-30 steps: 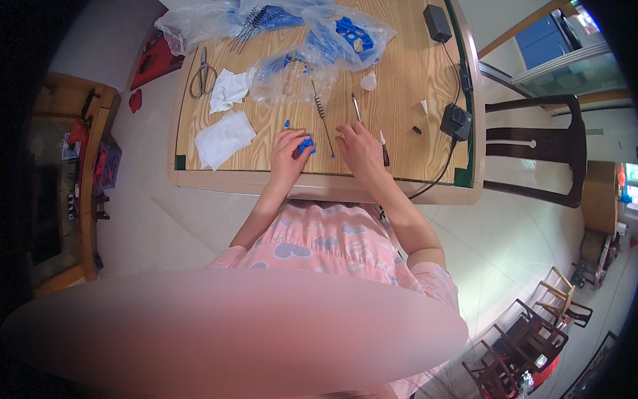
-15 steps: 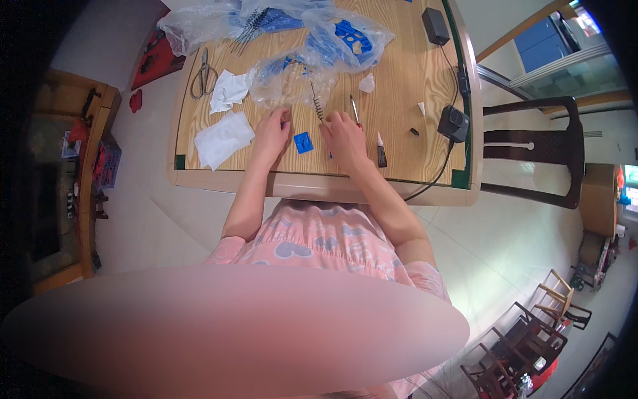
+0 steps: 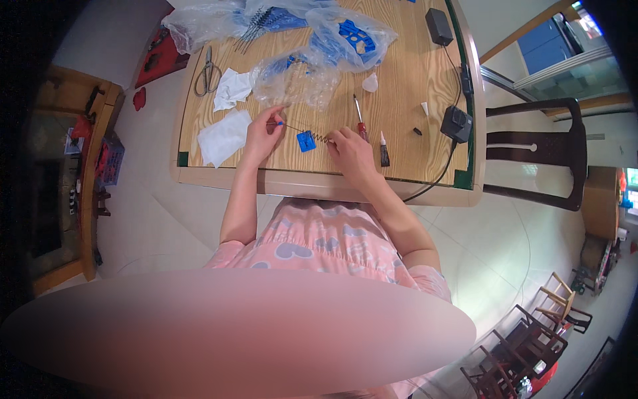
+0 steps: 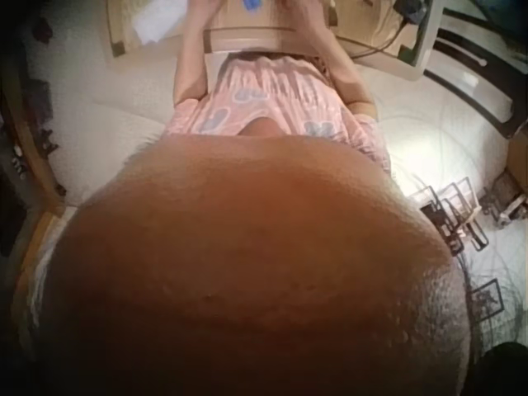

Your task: The person assembles a component by hand, combining a blue plastic part, a metal spring, and a small black electronic module, using glue and a screwdriver.

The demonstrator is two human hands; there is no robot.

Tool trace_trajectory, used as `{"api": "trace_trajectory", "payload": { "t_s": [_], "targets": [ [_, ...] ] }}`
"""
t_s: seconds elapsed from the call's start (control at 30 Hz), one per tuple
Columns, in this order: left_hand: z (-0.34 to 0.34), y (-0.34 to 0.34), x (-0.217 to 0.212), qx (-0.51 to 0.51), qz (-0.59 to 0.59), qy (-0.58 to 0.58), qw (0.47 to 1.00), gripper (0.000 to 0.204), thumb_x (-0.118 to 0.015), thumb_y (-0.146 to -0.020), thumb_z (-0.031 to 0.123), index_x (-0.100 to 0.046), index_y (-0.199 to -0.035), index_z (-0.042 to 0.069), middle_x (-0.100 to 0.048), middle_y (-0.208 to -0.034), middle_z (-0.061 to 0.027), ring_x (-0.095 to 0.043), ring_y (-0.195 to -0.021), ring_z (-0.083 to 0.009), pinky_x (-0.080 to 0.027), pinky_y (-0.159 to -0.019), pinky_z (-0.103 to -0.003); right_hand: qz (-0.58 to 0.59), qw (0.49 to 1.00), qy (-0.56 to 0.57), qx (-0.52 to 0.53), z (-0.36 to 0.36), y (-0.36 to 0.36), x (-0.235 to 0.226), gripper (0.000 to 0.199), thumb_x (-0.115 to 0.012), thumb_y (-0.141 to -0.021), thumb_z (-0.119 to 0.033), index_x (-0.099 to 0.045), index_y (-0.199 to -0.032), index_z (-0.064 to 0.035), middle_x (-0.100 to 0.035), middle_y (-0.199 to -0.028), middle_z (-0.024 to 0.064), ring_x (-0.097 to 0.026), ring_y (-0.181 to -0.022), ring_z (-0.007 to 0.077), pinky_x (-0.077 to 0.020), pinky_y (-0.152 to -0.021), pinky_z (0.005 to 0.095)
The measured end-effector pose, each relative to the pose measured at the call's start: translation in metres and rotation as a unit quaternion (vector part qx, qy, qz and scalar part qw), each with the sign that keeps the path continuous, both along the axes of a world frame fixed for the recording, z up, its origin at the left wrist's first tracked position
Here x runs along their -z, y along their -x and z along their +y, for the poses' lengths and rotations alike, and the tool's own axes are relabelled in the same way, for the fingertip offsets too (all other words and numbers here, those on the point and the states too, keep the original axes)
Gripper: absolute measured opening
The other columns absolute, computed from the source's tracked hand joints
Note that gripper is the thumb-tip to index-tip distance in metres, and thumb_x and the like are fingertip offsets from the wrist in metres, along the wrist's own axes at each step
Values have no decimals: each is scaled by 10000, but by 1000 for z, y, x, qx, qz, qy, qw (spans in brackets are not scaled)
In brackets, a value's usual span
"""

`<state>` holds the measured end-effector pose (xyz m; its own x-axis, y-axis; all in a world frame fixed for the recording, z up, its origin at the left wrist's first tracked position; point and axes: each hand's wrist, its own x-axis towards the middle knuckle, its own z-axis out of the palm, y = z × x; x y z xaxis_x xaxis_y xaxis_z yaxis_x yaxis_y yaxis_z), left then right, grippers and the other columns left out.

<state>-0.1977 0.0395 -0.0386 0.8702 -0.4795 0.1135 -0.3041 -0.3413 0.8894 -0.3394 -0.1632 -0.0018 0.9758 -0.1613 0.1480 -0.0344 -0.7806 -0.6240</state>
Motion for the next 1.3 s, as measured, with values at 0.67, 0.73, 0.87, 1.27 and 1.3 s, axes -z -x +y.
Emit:
{"api": "trace_trajectory", "payload": {
  "t_s": [0.67, 0.73, 0.87, 1.27, 1.3],
  "targets": [
    [-9, 13, -20, 43, -148, -55, 986, 412, -569, -807, -64, -572, -1199, 60, -610, -985, -120, -614, -926, -294, -513, -810, -359, -8, 998, 62, -6, -1, 4, -2, 122, -609, -847, -144, -625, -948, -78, -594, -877, 98, -624, -862, 292, -508, -724, 413],
    [-10, 12, -24, 56, -215, -75, 972, 418, -562, -798, -64, -573, -1196, 63, -609, -995, -127, -603, -953, -315, -505, -826, -382, -4, 998, 70, -4, 0, 3, -2, 120, -610, -848, -146, -622, -945, -77, -594, -875, 99, -625, -861, 293, -508, -721, 416],
    [-14, 7, -39, 118, -259, -142, 948, 455, -552, -770, -52, -570, -1205, 78, -605, -998, -137, -576, -1004, -331, -469, -904, -413, 0, 997, 80, 6, 1, 5, -5, 117, -609, -856, -155, -613, -941, -75, -592, -870, 105, -625, -856, 302, -508, -709, 425],
    [-29, 11, -61, 89, -336, -66, 935, 475, -641, -782, -5, -570, -1242, 86, -626, -1107, -107, -582, -1056, -316, -395, -1030, -408, 26, 994, -83, 61, 4, -11, 14, 177, -614, -875, -148, -610, -1016, -41, -630, -950, 166, -633, -838, 356, -504, -723, 445],
    [-25, 10, -52, 42, -258, -27, 965, 440, -662, -786, 17, -593, -1217, 73, -629, -1124, -109, -580, -1070, -312, -406, -1008, -388, 26, 994, -83, 62, 4, -15, 17, 177, -614, -875, -148, -610, -1016, -41, -630, -950, 166, -633, -838, 356, -504, -723, 445]
  ]
}}
